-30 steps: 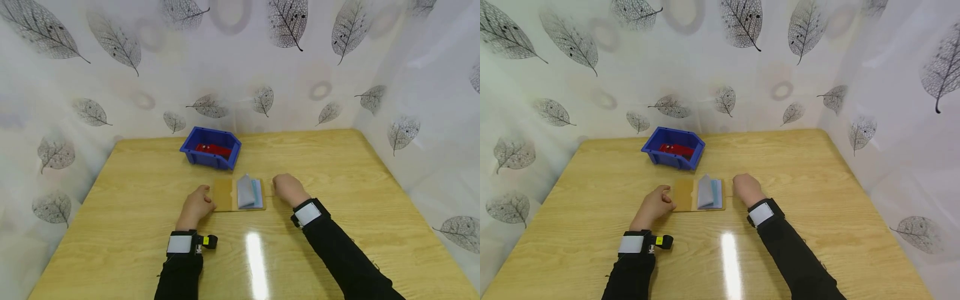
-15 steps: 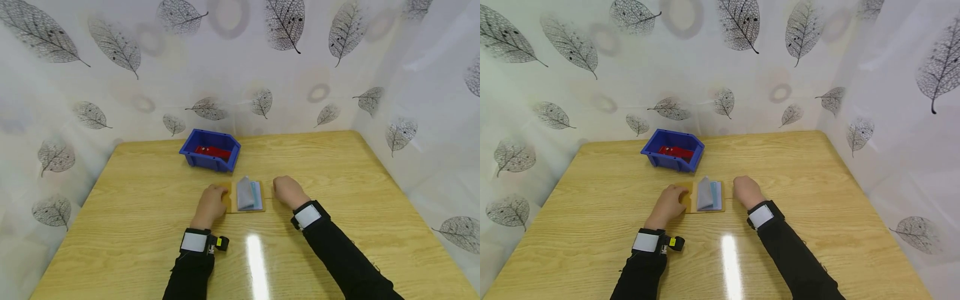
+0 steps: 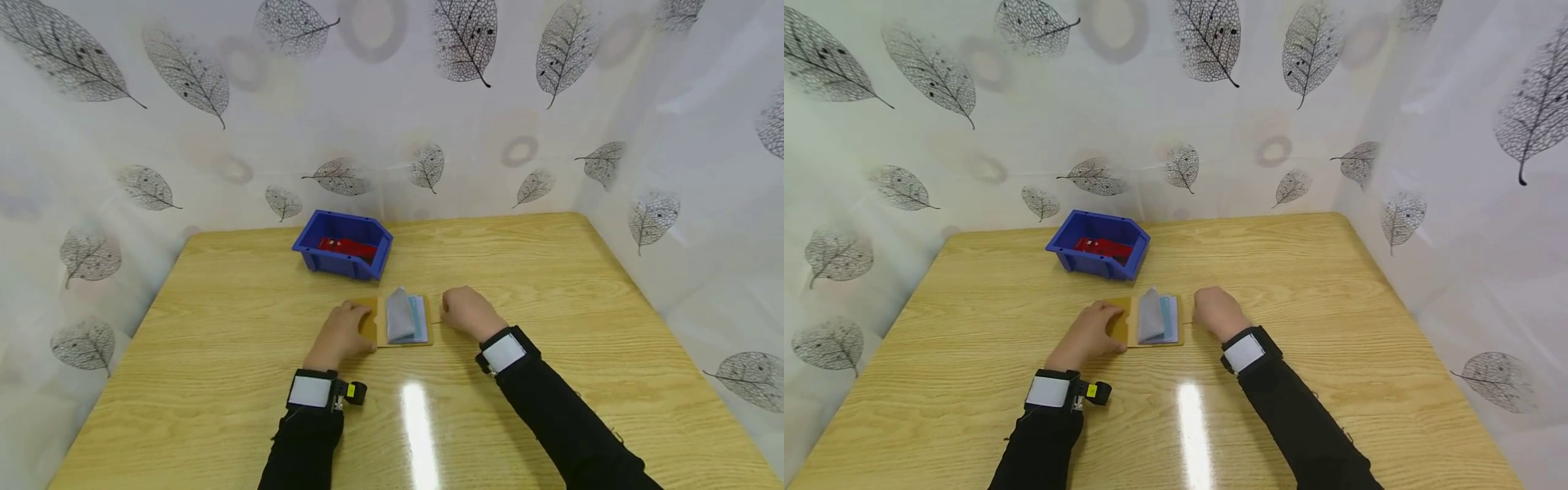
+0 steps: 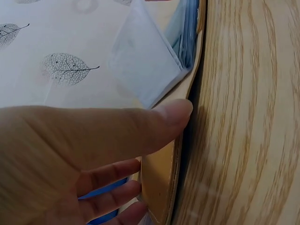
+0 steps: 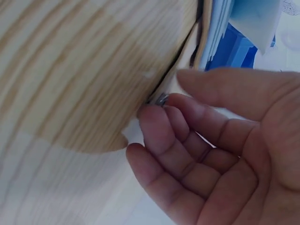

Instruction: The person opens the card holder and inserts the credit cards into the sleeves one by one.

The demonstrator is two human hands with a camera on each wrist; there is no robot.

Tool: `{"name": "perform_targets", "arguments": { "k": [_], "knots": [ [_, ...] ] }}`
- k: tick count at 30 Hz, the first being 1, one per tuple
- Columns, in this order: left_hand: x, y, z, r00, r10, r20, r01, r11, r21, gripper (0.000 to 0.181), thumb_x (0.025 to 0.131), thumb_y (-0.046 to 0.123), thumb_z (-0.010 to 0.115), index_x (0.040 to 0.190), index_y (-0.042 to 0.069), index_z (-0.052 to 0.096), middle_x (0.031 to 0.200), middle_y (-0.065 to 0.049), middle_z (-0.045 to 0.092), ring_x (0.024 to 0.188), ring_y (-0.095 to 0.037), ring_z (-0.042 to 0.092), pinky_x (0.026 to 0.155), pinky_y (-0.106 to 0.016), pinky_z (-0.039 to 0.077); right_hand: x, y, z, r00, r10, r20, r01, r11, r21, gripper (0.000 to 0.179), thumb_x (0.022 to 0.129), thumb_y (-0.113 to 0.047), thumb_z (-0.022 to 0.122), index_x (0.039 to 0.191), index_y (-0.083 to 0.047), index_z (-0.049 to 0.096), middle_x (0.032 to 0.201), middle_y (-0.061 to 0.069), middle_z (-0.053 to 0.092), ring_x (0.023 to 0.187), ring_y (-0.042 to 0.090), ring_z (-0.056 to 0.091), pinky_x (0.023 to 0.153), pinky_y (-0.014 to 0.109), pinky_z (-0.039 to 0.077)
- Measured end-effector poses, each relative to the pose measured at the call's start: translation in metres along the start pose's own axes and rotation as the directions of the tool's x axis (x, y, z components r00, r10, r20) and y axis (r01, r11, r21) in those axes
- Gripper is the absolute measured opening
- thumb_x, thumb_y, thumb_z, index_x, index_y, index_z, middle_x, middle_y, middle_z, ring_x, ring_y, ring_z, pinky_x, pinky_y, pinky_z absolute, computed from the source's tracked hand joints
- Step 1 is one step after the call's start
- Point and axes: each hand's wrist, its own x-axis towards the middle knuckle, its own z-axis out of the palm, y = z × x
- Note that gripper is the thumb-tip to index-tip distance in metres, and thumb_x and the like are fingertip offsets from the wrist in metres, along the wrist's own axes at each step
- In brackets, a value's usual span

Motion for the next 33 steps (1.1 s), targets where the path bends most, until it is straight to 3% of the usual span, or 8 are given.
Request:
{"name": "perform_targets", "arguments": {
  "k": [4, 10, 13, 17, 20, 23, 27, 33],
  "knots": [
    [0.001, -0.002, 0.001, 1.0, 0.001, -0.018, -0.001, 1.0, -0.006, 0.073, 0.07, 0.023, 0.089, 0.134, 0.007, 0.058, 0.137, -0.016, 0.048, 0.127, -0.036, 0.044, 0.106, -0.046, 0.037, -0.002, -0.011, -0.001, 0.997, -0.071, -0.031, 0.072, 0.997, 0.008, 0.013, 0.091, -0.015, 0.064, 0.094, -0.002, 0.069, 0.088, 0.01, 0.066, 0.077, 0.021, 0.061, 0.069, 0.036, 0.052],
    [0.001, -0.006, 0.004, 0.999, 0.013, -0.042, -0.014, 0.999, -0.03, 0.073, 0.07, 0.023, 0.088, 0.134, 0.006, 0.058, 0.137, -0.016, 0.049, 0.128, -0.036, 0.044, 0.107, -0.046, 0.037, -0.002, -0.027, -0.001, 0.995, -0.1, 0.022, 0.098, 0.993, 0.07, 0.027, 0.094, -0.016, 0.062, 0.114, 0.001, 0.069, 0.11, 0.016, 0.067, 0.104, 0.029, 0.063, 0.087, 0.042, 0.052],
    [0.001, -0.006, 0.005, 0.999, 0.013, -0.046, -0.015, 0.999, -0.039, 0.073, 0.07, 0.022, 0.089, 0.134, 0.006, 0.058, 0.138, -0.016, 0.049, 0.128, -0.036, 0.044, 0.107, -0.046, 0.037, -0.003, -0.031, 0.003, 0.994, -0.093, 0.051, 0.088, 0.992, 0.087, 0.03, 0.093, -0.016, 0.063, 0.115, 0.003, 0.068, 0.108, 0.015, 0.068, 0.094, 0.026, 0.065, 0.081, 0.038, 0.053],
    [0.002, -0.007, 0.006, 0.999, 0.013, -0.051, -0.015, 0.999, -0.039, 0.073, 0.07, 0.022, 0.089, 0.134, 0.005, 0.058, 0.137, -0.017, 0.049, 0.127, -0.036, 0.044, 0.107, -0.046, 0.037, -0.007, -0.039, 0.005, 0.993, -0.095, 0.069, 0.087, 0.99, 0.109, 0.03, 0.092, -0.014, 0.064, 0.116, 0.004, 0.067, 0.083, 0.007, 0.066, 0.066, 0.015, 0.056, 0.061, 0.029, 0.046],
    [0.003, -0.008, 0.006, 0.998, 0.016, -0.061, -0.018, 0.999, -0.033, 0.074, 0.069, 0.022, 0.089, 0.134, 0.005, 0.058, 0.136, -0.017, 0.049, 0.126, -0.037, 0.044, 0.106, -0.046, 0.037, -0.009, -0.044, 0.004, 0.991, -0.116, 0.07, 0.108, 0.988, 0.114, 0.034, 0.092, -0.014, 0.063, 0.121, 0.002, 0.064, 0.072, 0.003, 0.06, 0.059, 0.013, 0.049, 0.057, 0.028, 0.041],
    [0.003, -0.008, 0.005, 0.997, 0.021, -0.072, -0.024, 0.999, -0.033, 0.075, 0.069, 0.022, 0.09, 0.134, 0.005, 0.057, 0.136, -0.017, 0.049, 0.126, -0.037, 0.044, 0.106, -0.046, 0.038, -0.011, -0.048, 0.004, 0.99, -0.125, 0.072, 0.115, 0.986, 0.119, 0.04, 0.092, -0.016, 0.063, 0.128, 0.001, 0.059, 0.079, 0.007, 0.064, 0.067, 0.017, 0.055, 0.064, 0.034, 0.047],
    [0.003, -0.008, 0.006, 0.997, 0.022, -0.075, -0.025, 0.999, -0.038, 0.075, 0.069, 0.021, 0.089, 0.135, 0.005, 0.057, 0.138, -0.017, 0.049, 0.127, -0.037, 0.044, 0.106, -0.046, 0.038, -0.013, -0.049, 0.006, 0.991, -0.106, 0.078, 0.094, 0.986, 0.138, 0.042, 0.093, -0.019, 0.063, 0.131, 0.0, 0.057, 0.105, 0.014, 0.069, 0.092, 0.026, 0.065, 0.09, 0.049, 0.047],
    [0.001, -0.007, 0.006, 0.997, 0.021, -0.069, -0.024, 0.999, -0.042, 0.075, 0.069, 0.02, 0.089, 0.134, 0.003, 0.057, 0.139, -0.018, 0.049, 0.129, -0.038, 0.043, 0.107, -0.047, 0.036, -0.017, -0.047, 0.011, 0.995, -0.089, 0.049, 0.073, 0.96, 0.27, 0.039, 0.094, -0.016, 0.062, 0.129, 0.001, 0.057, 0.122, 0.017, 0.064, 0.108, 0.033, 0.062, 0.092, 0.048, 0.048]
  ]
}}
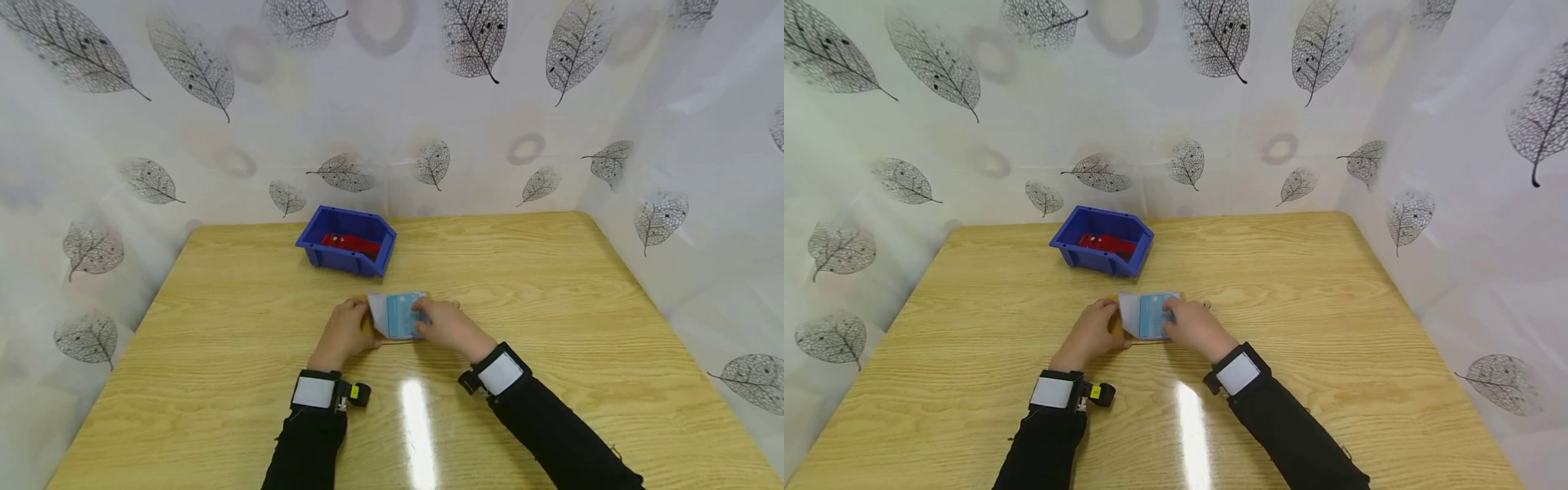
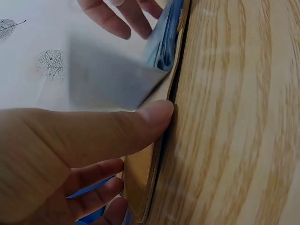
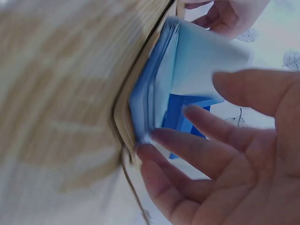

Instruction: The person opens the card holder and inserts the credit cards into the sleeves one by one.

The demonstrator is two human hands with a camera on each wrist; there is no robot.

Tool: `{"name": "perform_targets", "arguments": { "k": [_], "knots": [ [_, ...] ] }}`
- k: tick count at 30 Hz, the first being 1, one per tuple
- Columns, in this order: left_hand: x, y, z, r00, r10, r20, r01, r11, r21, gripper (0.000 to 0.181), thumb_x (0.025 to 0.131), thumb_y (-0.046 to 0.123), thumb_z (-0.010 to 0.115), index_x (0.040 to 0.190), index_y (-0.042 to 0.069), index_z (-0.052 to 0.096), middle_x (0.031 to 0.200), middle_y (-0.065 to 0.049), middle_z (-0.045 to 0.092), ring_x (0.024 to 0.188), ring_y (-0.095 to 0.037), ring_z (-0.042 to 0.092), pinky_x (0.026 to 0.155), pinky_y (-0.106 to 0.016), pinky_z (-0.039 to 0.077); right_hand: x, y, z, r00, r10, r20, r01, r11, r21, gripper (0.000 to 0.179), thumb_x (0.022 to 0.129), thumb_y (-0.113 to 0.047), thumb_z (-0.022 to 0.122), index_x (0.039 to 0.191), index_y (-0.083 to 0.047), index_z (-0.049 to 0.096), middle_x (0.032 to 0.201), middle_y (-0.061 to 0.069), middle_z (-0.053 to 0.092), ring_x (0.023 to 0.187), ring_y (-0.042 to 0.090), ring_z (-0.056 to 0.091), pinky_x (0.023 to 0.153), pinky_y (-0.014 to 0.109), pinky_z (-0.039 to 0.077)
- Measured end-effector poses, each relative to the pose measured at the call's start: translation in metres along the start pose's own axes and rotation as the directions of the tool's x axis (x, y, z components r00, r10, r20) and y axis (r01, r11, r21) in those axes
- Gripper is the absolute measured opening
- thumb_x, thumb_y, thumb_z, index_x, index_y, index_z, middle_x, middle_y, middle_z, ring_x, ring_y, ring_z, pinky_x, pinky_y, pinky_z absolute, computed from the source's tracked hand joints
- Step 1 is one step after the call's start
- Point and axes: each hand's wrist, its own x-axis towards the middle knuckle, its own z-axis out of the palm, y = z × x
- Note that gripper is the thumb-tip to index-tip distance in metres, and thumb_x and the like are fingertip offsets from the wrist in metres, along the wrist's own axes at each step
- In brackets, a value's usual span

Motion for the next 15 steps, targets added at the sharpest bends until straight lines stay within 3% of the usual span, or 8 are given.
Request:
{"name": "perform_targets", "arguments": {
  "k": [3, 5, 10, 15],
  "knots": [
    [-0.001, -0.001, -0.001, 1.0, 0.002, 0.012, -0.002, 1.0, -0.029, 0.077, 0.07, 0.019, 0.089, 0.136, 0.001, 0.054, 0.14, -0.02, 0.049, 0.132, -0.039, 0.041, 0.109, -0.047, 0.034, -0.001, 0.002, 0.001, 0.999, -0.01, -0.049, 0.012, 0.999, 0.037, 0.037, 0.094, -0.014, 0.062, 0.127, 0.002, 0.058, 0.121, 0.019, 0.064, 0.112, 0.035, 0.06, 0.093, 0.049, 0.047],
    [-0.001, -0.003, -0.001, 1.0, 0.002, 0.017, 0.0, 0.995, -0.098, 0.078, 0.071, 0.017, 0.088, 0.138, 0.001, 0.052, 0.139, -0.02, 0.05, 0.131, -0.038, 0.043, 0.11, -0.048, 0.033, -0.002, 0.003, 0.002, 0.997, -0.021, -0.073, 0.025, 0.998, 0.05, 0.037, 0.094, -0.014, 0.062, 0.127, 0.002, 0.058, 0.121, 0.02, 0.064, 0.113, 0.036, 0.059, 0.093, 0.05, 0.046],
    [-0.002, -0.01, -0.004, 0.999, -0.028, 0.043, 0.04, 0.951, -0.305, 0.087, 0.073, 0.009, 0.085, 0.146, 0.0, 0.038, 0.141, -0.021, 0.048, 0.131, -0.035, 0.045, 0.11, -0.048, 0.034, -0.003, 0.001, 0.002, 0.994, -0.054, -0.095, 0.068, 0.986, 0.151, 0.04, 0.095, -0.013, 0.059, 0.133, -0.001, 0.053, 0.126, 0.018, 0.061, 0.115, 0.034, 0.059, 0.1, 0.055, 0.04],
    [-0.004, -0.012, -0.009, 0.998, -0.018, 0.061, 0.036, 0.951, -0.308, 0.097, 0.075, 0.013, 0.085, 0.15, -0.005, 0.026, 0.149, -0.027, 0.035, 0.137, -0.04, 0.034, 0.111, -0.051, 0.03, -0.001, -0.01, 0.004, 0.981, -0.185, -0.05, 0.192, 0.936, 0.296, 0.044, 0.096, -0.01, 0.058, 0.137, 0.002, 0.047, 0.133, 0.02, 0.056, 0.114, 0.034, 0.059, 0.095, 0.046, 0.049]
  ]
}}
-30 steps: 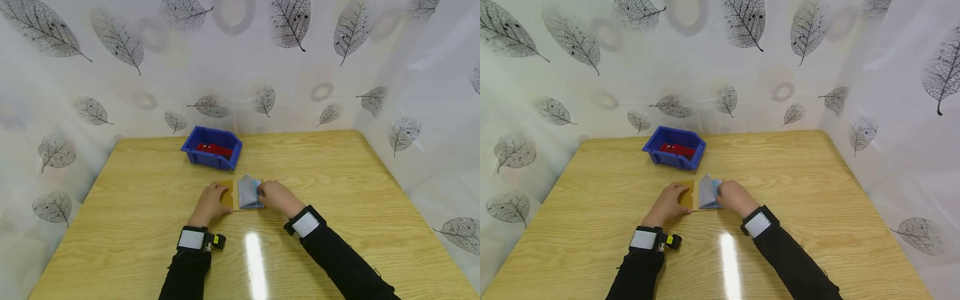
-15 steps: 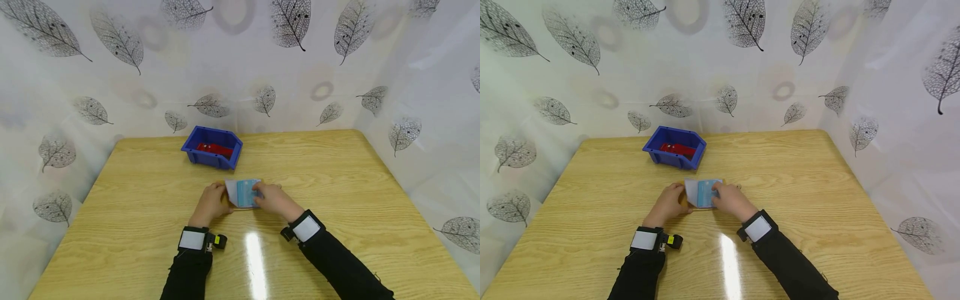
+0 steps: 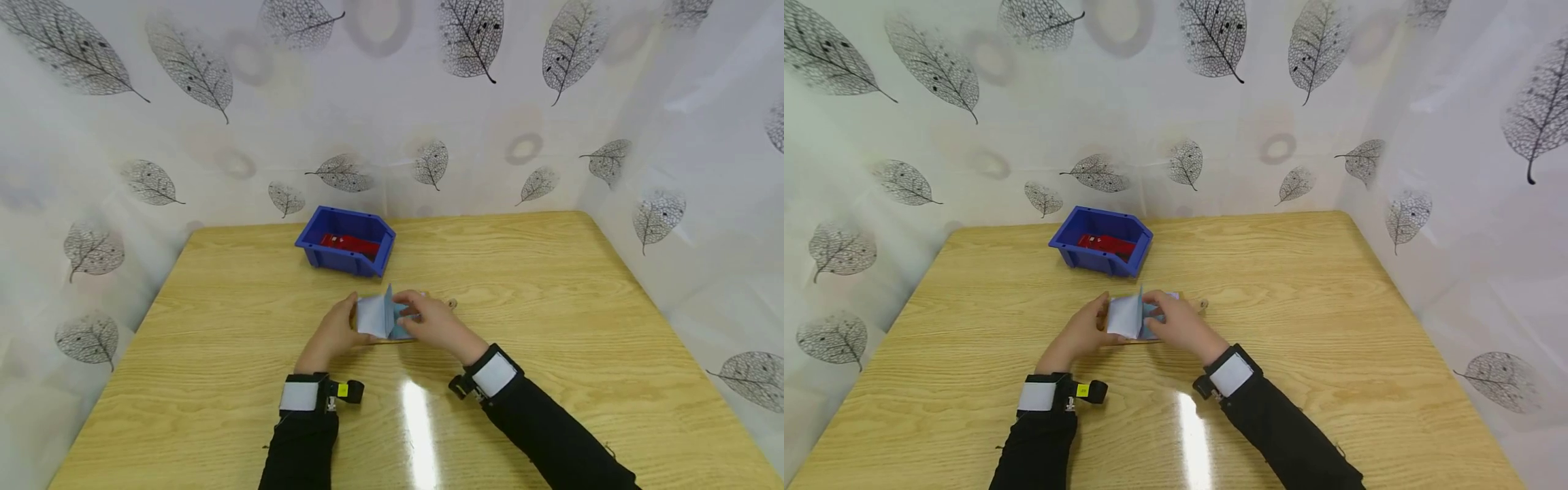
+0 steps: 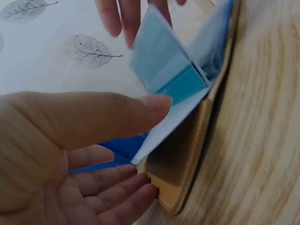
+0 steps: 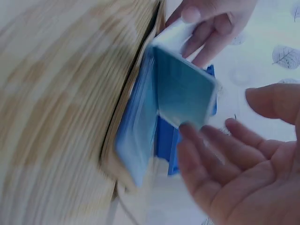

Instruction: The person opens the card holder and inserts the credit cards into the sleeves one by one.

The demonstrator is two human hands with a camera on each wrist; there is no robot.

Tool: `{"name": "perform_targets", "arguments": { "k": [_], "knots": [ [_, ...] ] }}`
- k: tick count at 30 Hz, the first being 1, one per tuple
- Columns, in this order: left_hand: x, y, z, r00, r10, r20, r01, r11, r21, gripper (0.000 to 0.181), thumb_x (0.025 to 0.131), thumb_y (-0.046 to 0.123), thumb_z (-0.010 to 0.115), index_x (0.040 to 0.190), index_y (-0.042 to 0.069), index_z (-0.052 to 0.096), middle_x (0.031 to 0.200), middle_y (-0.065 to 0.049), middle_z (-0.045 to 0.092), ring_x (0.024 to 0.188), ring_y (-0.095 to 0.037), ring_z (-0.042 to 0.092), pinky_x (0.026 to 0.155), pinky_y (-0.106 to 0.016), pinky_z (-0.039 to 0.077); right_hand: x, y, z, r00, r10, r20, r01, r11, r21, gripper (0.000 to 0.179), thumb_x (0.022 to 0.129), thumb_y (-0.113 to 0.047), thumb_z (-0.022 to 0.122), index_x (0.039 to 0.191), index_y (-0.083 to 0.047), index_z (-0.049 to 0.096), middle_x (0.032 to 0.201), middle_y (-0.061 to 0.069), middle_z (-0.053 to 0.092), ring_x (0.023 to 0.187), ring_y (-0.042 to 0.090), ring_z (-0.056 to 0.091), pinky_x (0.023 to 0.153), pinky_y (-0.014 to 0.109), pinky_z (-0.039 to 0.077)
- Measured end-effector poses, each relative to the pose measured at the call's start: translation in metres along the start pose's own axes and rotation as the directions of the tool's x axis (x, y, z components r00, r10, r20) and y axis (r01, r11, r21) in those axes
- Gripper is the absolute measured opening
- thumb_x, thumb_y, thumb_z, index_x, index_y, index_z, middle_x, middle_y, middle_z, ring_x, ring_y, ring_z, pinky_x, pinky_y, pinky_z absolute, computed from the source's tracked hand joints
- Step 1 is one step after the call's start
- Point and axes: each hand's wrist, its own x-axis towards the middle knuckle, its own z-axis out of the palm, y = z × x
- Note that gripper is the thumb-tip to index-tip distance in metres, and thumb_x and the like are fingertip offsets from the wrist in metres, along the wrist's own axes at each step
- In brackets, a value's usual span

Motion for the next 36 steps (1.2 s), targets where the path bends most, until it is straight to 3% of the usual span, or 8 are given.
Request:
{"name": "perform_targets", "arguments": {
  "k": [4, 8, 12, 20, 27, 31, 34, 36],
  "knots": [
    [0.0, 0.0, 0.001, 1.0, 0.017, -0.001, -0.016, 1.0, 0.021, 0.098, 0.075, 0.022, 0.085, 0.149, -0.007, 0.027, 0.15, -0.028, 0.033, 0.138, -0.042, 0.032, 0.111, -0.052, 0.029, 0.007, -0.004, 0.012, 0.992, -0.077, 0.104, 0.085, 0.994, -0.065, 0.043, 0.097, -0.008, 0.055, 0.138, 0.004, 0.047, 0.134, 0.02, 0.055, 0.117, 0.034, 0.058, 0.094, 0.042, 0.05],
    [0.002, 0.002, 0.005, 1.0, 0.01, -0.017, -0.009, 1.0, 0.017, 0.095, 0.076, 0.02, 0.085, 0.148, -0.008, 0.029, 0.149, -0.029, 0.034, 0.138, -0.043, 0.031, 0.112, -0.052, 0.028, 0.012, -0.006, 0.024, 0.984, -0.07, 0.163, 0.104, 0.971, -0.215, 0.039, 0.097, -0.009, 0.053, 0.134, 0.003, 0.052, 0.128, 0.017, 0.061, 0.117, 0.031, 0.059, 0.097, 0.043, 0.047],
    [0.003, 0.005, 0.009, 0.999, 0.012, -0.04, -0.008, 0.994, 0.107, 0.086, 0.077, 0.016, 0.083, 0.144, -0.01, 0.037, 0.145, -0.031, 0.038, 0.134, -0.044, 0.036, 0.11, -0.052, 0.031, 0.014, -0.005, 0.032, 0.984, -0.053, 0.171, 0.103, 0.948, -0.301, 0.036, 0.094, -0.008, 0.055, 0.129, 0.002, 0.057, 0.125, 0.016, 0.062, 0.114, 0.03, 0.059, 0.097, 0.042, 0.047],
    [0.004, 0.007, 0.012, 0.995, 0.024, -0.096, 0.01, 0.943, 0.332, 0.071, 0.073, 0.017, 0.085, 0.133, -0.007, 0.054, 0.136, -0.03, 0.047, 0.126, -0.046, 0.045, 0.105, -0.052, 0.038, 0.01, 0.001, 0.027, 0.984, -0.035, 0.173, 0.07, 0.978, -0.197, 0.037, 0.096, -0.009, 0.053, 0.132, -0.002, 0.057, 0.128, 0.013, 0.061, 0.119, 0.028, 0.057, 0.099, 0.041, 0.045],
    [0.004, 0.012, 0.017, 0.995, 0.001, -0.097, 0.031, 0.945, 0.327, 0.071, 0.073, 0.017, 0.086, 0.134, -0.002, 0.056, 0.136, -0.025, 0.05, 0.124, -0.042, 0.047, 0.104, -0.05, 0.039, -0.004, 0.011, 0.008, 0.994, 0.047, 0.095, -0.04, 0.997, -0.071, 0.038, 0.099, -0.013, 0.054, 0.135, 0.0, 0.053, 0.132, 0.017, 0.058, 0.121, 0.03, 0.054, 0.098, 0.045, 0.046],
    [0.005, 0.018, 0.022, 0.994, 0.001, -0.111, 0.035, 0.945, 0.325, 0.07, 0.072, 0.017, 0.087, 0.133, -0.002, 0.057, 0.133, -0.025, 0.051, 0.12, -0.041, 0.049, 0.101, -0.049, 0.041, -0.013, 0.018, -0.008, 0.988, 0.156, 0.003, -0.155, 0.986, -0.061, 0.04, 0.098, -0.014, 0.055, 0.134, 0.001, 0.054, 0.125, 0.019, 0.061, 0.101, 0.031, 0.061, 0.084, 0.044, 0.05],
    [0.006, 0.021, 0.025, 0.992, 0.011, -0.125, 0.032, 0.942, 0.334, 0.071, 0.071, 0.017, 0.087, 0.133, -0.001, 0.057, 0.132, -0.025, 0.052, 0.118, -0.042, 0.05, 0.1, -0.049, 0.042, -0.018, 0.022, -0.018, 0.971, 0.238, -0.032, -0.238, 0.971, -0.011, 0.04, 0.099, -0.016, 0.054, 0.135, 0.0, 0.053, 0.127, 0.021, 0.059, 0.106, 0.038, 0.058, 0.088, 0.049, 0.048],
    [0.008, 0.024, 0.028, 0.992, 0.013, -0.128, 0.031, 0.941, 0.337, 0.071, 0.071, 0.017, 0.087, 0.133, -0.001, 0.057, 0.132, -0.025, 0.052, 0.118, -0.043, 0.05, 0.099, -0.049, 0.043, -0.021, 0.025, -0.022, 0.964, 0.262, -0.038, -0.261, 0.965, 0.027, 0.039, 0.099, -0.016, 0.053, 0.135, 0.0, 0.053, 0.133, 0.023, 0.054, 0.123, 0.041, 0.05, 0.099, 0.053, 0.043]
  ]
}}
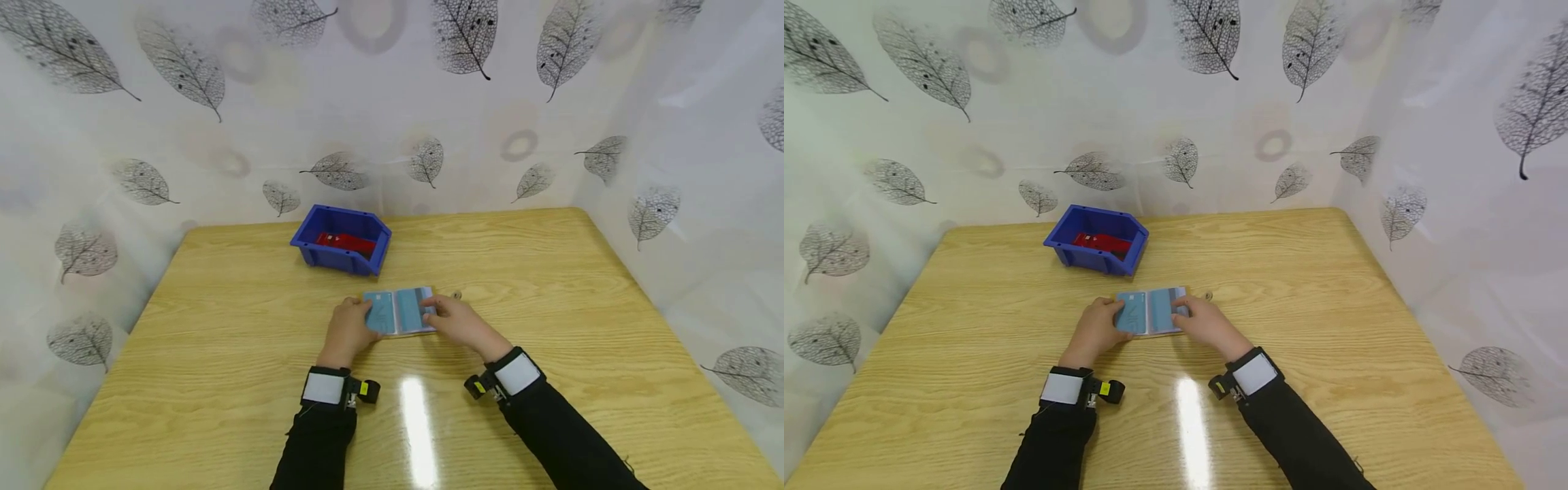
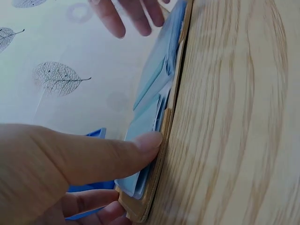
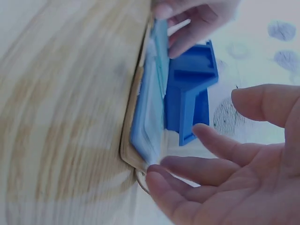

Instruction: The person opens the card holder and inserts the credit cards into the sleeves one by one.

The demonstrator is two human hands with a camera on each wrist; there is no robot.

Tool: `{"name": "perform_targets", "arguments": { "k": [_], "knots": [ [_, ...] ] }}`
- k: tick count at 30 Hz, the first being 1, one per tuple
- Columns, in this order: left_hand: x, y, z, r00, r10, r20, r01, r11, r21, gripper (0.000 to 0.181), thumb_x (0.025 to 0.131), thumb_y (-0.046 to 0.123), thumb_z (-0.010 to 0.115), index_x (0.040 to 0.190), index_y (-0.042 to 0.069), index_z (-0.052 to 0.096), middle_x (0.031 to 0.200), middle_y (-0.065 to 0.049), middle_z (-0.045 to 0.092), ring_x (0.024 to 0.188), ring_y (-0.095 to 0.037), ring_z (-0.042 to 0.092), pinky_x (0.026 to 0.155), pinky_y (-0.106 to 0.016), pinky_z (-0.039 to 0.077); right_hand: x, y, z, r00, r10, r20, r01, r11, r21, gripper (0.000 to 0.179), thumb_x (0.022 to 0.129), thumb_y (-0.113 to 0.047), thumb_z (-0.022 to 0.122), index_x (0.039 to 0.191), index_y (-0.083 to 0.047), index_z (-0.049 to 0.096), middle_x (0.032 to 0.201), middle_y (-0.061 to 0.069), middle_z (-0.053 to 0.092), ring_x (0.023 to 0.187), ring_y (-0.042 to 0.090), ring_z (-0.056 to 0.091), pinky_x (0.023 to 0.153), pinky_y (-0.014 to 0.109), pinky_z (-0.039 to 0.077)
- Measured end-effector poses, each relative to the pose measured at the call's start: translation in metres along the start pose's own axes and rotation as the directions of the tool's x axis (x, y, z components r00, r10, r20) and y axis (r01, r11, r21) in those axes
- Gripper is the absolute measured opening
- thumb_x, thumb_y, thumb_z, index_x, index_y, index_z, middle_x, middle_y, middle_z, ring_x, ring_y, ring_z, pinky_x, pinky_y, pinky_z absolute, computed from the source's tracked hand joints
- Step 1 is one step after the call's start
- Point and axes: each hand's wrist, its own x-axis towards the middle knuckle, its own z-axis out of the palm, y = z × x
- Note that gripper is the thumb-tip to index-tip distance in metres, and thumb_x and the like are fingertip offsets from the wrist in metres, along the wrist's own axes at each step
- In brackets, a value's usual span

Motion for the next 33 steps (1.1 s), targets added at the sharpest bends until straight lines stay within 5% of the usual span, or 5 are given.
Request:
{"name": "perform_targets", "arguments": {
  "k": [9, 17, 24, 29, 33],
  "knots": [
    [0.001, 0.005, 0.001, 1.0, -0.022, -0.008, 0.022, 1.0, 0.014, 0.07, 0.07, 0.017, 0.087, 0.132, 0.002, 0.059, 0.132, -0.024, 0.052, 0.117, -0.043, 0.05, 0.097, -0.05, 0.044, 0.003, 0.005, 0.004, 0.999, -0.028, 0.041, 0.026, 0.999, 0.034, 0.037, 0.099, -0.012, 0.052, 0.133, 0.004, 0.052, 0.133, 0.025, 0.052, 0.124, 0.04, 0.048, 0.094, 0.051, 0.044],
    [0.003, 0.008, 0.002, 0.999, -0.04, -0.007, 0.04, 0.998, 0.047, 0.07, 0.07, 0.02, 0.088, 0.132, 0.004, 0.06, 0.131, -0.023, 0.053, 0.117, -0.042, 0.051, 0.095, -0.05, 0.046, 0.007, 0.004, 0.01, 1.0, -0.026, -0.008, 0.026, 0.999, 0.046, 0.04, 0.098, -0.01, 0.053, 0.134, 0.005, 0.05, 0.138, 0.026, 0.048, 0.132, 0.043, 0.04, 0.103, 0.057, 0.037],
    [0.007, 0.01, 0.002, 0.998, -0.061, -0.008, 0.061, 0.997, 0.048, 0.071, 0.07, 0.021, 0.088, 0.133, 0.006, 0.06, 0.131, -0.022, 0.052, 0.117, -0.042, 0.051, 0.093, -0.05, 0.047, 0.01, -0.003, 0.011, 0.997, 0.019, -0.075, -0.006, 0.985, 0.172, 0.044, 0.098, -0.009, 0.053, 0.139, 0.003, 0.044, 0.145, 0.025, 0.041, 0.135, 0.044, 0.035, 0.105, 0.057, 0.035],
    [0.007, 0.009, 0.002, 0.998, -0.067, -0.011, 0.067, 0.997, 0.032, 0.073, 0.069, 0.022, 0.089, 0.133, 0.006, 0.06, 0.131, -0.023, 0.052, 0.115, -0.042, 0.052, 0.093, -0.05, 0.046, 0.01, -0.01, 0.014, 0.995, -0.068, -0.079, 0.087, 0.959, 0.271, 0.046, 0.098, -0.007, 0.053, 0.141, 0.002, 0.04, 0.145, 0.024, 0.04, 0.129, 0.043, 0.043, 0.098, 0.052, 0.044],
    [0.008, 0.007, 0.001, 0.999, -0.054, 0.006, 0.053, 0.998, 0.027, 0.077, 0.066, 0.027, 0.09, 0.133, 0.004, 0.059, 0.13, -0.023, 0.054, 0.115, -0.041, 0.053, 0.095, -0.05, 0.045, 0.014, -0.016, 0.022, 0.984, -0.174, -0.031, 0.176, 0.956, 0.235, 0.045, 0.097, -0.008, 0.054, 0.139, 0.004, 0.041, 0.141, 0.025, 0.044, 0.123, 0.043, 0.05, 0.095, 0.049, 0.048]
  ]
}}
